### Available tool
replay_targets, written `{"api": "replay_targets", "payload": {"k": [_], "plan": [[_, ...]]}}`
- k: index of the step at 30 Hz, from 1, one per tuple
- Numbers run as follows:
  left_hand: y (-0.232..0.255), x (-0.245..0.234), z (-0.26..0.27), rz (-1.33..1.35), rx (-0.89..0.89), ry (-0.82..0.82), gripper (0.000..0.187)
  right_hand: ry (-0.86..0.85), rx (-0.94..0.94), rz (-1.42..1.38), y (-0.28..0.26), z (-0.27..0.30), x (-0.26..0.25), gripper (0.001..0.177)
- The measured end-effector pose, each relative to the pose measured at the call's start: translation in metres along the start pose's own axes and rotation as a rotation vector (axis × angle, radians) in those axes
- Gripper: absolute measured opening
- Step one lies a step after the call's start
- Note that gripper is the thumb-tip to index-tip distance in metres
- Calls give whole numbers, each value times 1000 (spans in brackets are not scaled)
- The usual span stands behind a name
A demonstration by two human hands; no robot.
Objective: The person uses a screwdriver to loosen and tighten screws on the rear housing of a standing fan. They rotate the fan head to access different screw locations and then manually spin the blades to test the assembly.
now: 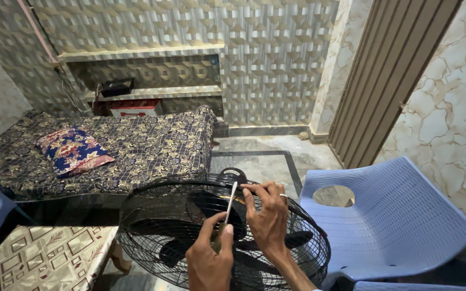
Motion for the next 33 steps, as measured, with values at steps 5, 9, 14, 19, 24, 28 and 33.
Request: {"api": "replay_targets", "payload": {"k": [5,9,14,19,24,28,33], "plan": [[-11,3,-3,33,7,22,35,2,-17,-14,-1,-1,0,15],[-29,8,-8,96,-21,17,30,-37,13,-93,9,-8,2,17],[-52,9,-14,65,-75,-20,32,-217,207,-273,26,-33,16,25],[-59,4,-9,173,-150,-10,33,-298,332,-361,29,-64,28,30],[-63,3,-6,209,-275,-36,31,-221,536,-941,21,-92,37,49],[-65,3,-6,230,-218,0,32,-320,464,-1226,-7,-107,65,54],[-63,-1,-4,286,-168,30,32,-245,401,-993,-14,-101,95,59]]}}
Point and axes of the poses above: each hand's wrist, its own z-axis away from the middle knuckle, its own x-axis out of the palm, y = z × x, the point moved 6 cm from there along -z, towards the middle knuckle, and after that the axes turned 2 degrees about y, right-handed, at the moved point
